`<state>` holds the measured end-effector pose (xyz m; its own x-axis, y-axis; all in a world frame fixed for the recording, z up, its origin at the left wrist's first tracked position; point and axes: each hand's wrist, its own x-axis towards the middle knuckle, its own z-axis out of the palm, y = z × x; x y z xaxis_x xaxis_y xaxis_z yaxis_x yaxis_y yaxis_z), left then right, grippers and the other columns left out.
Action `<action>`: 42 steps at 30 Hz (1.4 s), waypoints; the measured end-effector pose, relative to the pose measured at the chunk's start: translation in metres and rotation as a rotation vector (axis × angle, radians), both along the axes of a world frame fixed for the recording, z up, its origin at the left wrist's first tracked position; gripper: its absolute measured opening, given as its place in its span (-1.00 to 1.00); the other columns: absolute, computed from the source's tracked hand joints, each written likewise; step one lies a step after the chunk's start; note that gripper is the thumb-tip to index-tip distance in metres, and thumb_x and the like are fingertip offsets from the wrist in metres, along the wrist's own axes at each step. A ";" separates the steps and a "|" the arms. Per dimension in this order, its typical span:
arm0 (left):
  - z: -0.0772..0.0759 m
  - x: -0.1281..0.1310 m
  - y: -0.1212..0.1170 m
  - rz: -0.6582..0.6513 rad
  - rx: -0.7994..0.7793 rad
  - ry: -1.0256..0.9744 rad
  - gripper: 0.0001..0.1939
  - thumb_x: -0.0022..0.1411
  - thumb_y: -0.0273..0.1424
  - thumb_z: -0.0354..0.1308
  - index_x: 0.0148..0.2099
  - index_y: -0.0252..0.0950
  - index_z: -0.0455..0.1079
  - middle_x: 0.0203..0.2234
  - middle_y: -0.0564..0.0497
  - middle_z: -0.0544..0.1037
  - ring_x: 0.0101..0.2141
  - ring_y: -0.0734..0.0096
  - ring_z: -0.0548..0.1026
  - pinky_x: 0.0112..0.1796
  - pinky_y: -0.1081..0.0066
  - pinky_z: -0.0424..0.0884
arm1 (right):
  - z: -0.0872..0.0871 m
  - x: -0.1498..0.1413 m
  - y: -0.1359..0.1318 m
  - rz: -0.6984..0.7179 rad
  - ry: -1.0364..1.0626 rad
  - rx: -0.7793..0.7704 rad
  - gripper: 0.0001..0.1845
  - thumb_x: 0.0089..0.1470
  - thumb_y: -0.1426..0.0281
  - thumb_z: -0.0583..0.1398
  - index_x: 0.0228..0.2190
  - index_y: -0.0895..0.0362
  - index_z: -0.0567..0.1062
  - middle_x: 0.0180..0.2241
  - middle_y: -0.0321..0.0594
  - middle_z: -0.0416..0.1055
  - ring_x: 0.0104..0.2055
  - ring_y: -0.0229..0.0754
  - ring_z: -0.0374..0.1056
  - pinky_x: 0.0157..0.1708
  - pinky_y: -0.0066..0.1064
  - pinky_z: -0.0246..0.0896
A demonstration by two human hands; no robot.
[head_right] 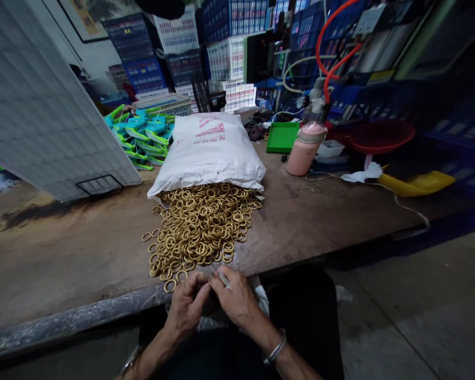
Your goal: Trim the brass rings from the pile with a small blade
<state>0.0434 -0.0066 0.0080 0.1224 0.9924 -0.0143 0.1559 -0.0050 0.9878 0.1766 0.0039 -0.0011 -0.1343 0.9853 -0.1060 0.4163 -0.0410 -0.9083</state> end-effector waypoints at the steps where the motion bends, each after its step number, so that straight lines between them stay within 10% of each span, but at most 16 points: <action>1: 0.000 0.000 0.000 -0.019 -0.048 -0.039 -0.79 0.07 -0.25 0.10 -0.47 -0.30 0.36 -0.62 0.05 0.37 -0.57 0.46 0.28 -0.49 0.49 0.19 | 0.000 -0.002 0.000 -0.008 0.000 -0.007 -0.70 0.00 0.24 0.00 -0.64 0.13 0.24 -0.66 -0.41 0.15 -0.55 -0.34 0.08 -0.55 -0.53 0.00; 9: -0.006 -0.003 -0.004 -0.193 -0.470 -0.385 -0.62 0.09 -0.08 0.00 -0.45 -0.33 0.23 -0.72 0.17 0.24 -0.79 0.71 0.04 -0.74 0.60 -0.05 | 0.000 -0.003 0.002 0.018 0.145 -0.152 -0.71 0.01 0.25 -0.01 -0.63 0.12 0.25 -0.68 -0.41 0.18 -0.58 -0.34 0.12 -0.55 -0.54 0.02; 27: -0.008 0.000 -0.002 -0.045 -0.389 -0.335 -0.63 0.01 -0.09 0.10 -0.46 -0.30 0.16 -0.68 0.17 0.28 -0.74 0.70 0.08 -0.69 0.60 -0.02 | -0.006 0.003 -0.009 0.229 -0.540 0.187 -0.80 -0.12 0.59 -0.05 -0.46 0.10 0.28 -0.55 -0.31 0.36 -0.51 -0.27 0.26 -0.52 -0.48 -0.11; 37: 0.019 -0.005 -0.017 -0.212 -0.421 -0.297 -0.70 0.11 -0.16 0.04 -0.44 -0.31 0.18 -0.66 0.13 0.30 -0.72 0.69 0.12 -0.71 0.62 0.00 | -0.005 0.018 0.005 0.046 -0.741 0.147 -0.78 -0.11 0.59 0.00 -0.38 0.14 0.32 -0.56 -0.26 0.39 -0.52 -0.25 0.29 -0.56 -0.47 -0.17; 42: 0.008 -0.007 -0.013 -0.188 -0.529 -0.447 -0.66 0.16 -0.16 -0.05 -0.41 -0.36 0.26 -0.76 0.17 0.22 -0.77 0.69 0.07 -0.75 0.62 -0.03 | 0.000 0.027 0.027 -0.142 -0.750 0.186 -0.86 -0.03 0.52 0.02 -0.38 0.13 0.34 -0.57 -0.27 0.38 -0.54 -0.26 0.27 -0.54 -0.46 -0.18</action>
